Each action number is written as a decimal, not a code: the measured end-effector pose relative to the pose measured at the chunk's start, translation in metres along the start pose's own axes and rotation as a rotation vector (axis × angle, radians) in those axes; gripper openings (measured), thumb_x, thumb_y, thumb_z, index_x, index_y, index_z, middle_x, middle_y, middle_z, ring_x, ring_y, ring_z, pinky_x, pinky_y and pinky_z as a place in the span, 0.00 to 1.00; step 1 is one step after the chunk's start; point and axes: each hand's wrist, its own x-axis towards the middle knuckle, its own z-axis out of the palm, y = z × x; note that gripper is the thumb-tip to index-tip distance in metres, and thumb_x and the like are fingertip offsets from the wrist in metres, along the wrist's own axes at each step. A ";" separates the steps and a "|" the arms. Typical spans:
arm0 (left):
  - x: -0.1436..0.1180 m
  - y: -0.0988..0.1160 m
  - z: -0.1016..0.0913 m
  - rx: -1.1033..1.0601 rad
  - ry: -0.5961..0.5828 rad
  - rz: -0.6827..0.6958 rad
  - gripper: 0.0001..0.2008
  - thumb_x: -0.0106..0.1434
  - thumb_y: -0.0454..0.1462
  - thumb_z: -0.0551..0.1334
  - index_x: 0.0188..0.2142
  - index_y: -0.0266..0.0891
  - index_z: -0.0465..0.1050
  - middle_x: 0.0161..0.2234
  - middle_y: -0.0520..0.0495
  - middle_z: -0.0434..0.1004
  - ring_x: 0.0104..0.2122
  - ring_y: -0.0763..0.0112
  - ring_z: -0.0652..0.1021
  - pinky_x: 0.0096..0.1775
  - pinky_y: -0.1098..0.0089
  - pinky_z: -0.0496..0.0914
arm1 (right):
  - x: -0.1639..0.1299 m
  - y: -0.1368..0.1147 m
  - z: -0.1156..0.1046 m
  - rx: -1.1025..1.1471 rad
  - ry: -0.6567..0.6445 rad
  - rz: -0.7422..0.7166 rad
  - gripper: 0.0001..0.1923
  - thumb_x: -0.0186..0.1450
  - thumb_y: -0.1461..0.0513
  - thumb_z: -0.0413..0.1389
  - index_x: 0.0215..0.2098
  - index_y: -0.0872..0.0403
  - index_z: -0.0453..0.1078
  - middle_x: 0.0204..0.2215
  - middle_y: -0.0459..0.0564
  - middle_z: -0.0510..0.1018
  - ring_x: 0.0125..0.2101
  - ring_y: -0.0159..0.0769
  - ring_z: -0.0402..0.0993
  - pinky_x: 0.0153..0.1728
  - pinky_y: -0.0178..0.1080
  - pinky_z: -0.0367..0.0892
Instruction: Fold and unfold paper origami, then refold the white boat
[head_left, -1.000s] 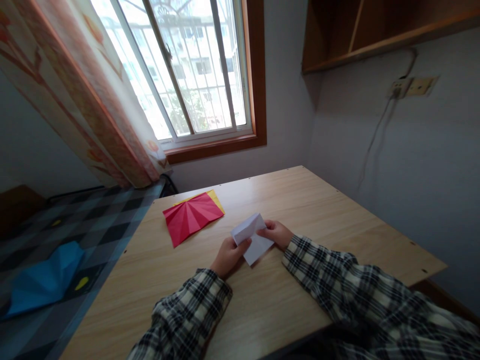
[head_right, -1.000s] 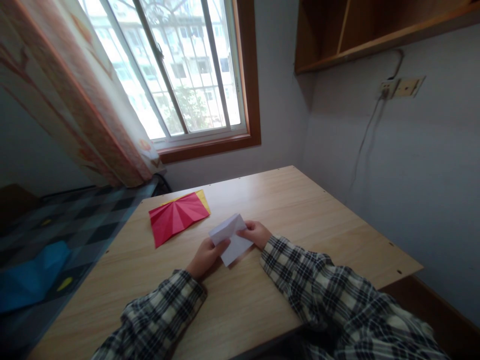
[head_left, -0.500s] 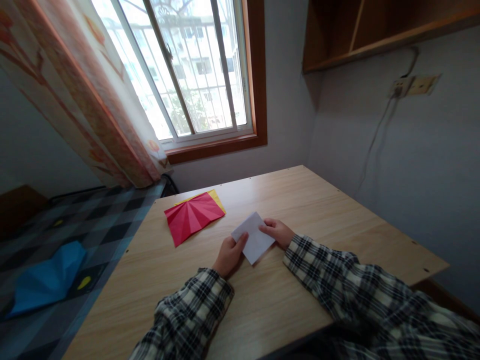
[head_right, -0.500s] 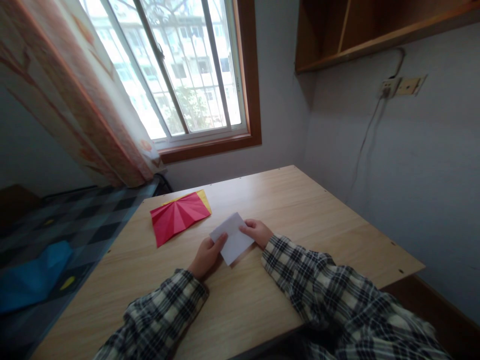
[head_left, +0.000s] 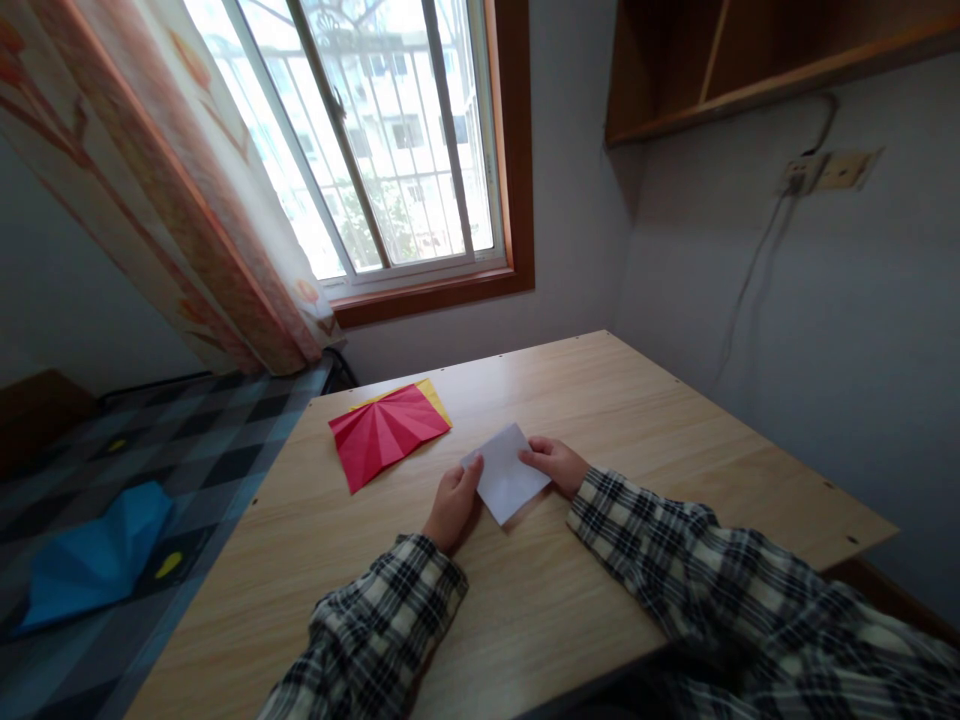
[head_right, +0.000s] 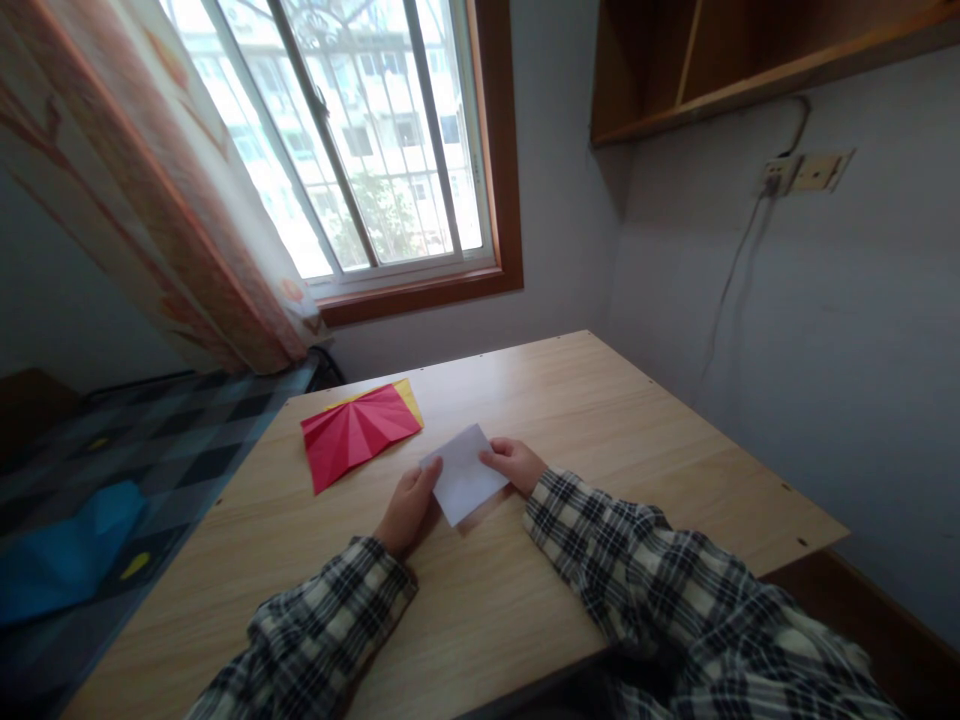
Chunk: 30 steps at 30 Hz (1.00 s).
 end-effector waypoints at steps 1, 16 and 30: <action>0.001 -0.001 -0.001 0.012 0.001 0.009 0.28 0.61 0.56 0.58 0.32 0.31 0.76 0.29 0.42 0.79 0.29 0.65 0.75 0.34 0.66 0.69 | 0.000 0.000 0.000 -0.005 -0.004 0.000 0.27 0.53 0.48 0.66 0.42 0.59 0.75 0.33 0.51 0.80 0.30 0.35 0.73 0.34 0.37 0.65; 0.001 0.001 -0.001 0.064 0.061 0.051 0.30 0.62 0.58 0.54 0.35 0.31 0.76 0.34 0.40 0.80 0.34 0.61 0.76 0.39 0.63 0.70 | 0.001 0.004 -0.003 -0.069 -0.089 0.004 0.27 0.55 0.47 0.64 0.43 0.58 0.75 0.31 0.49 0.79 0.27 0.33 0.72 0.26 0.33 0.65; 0.004 -0.001 -0.003 -0.081 0.104 0.074 0.22 0.60 0.52 0.61 0.31 0.33 0.74 0.28 0.47 0.76 0.28 0.68 0.73 0.33 0.68 0.68 | 0.003 0.003 -0.004 -0.100 -0.094 -0.016 0.25 0.55 0.48 0.63 0.42 0.58 0.75 0.27 0.47 0.76 0.25 0.31 0.69 0.21 0.31 0.62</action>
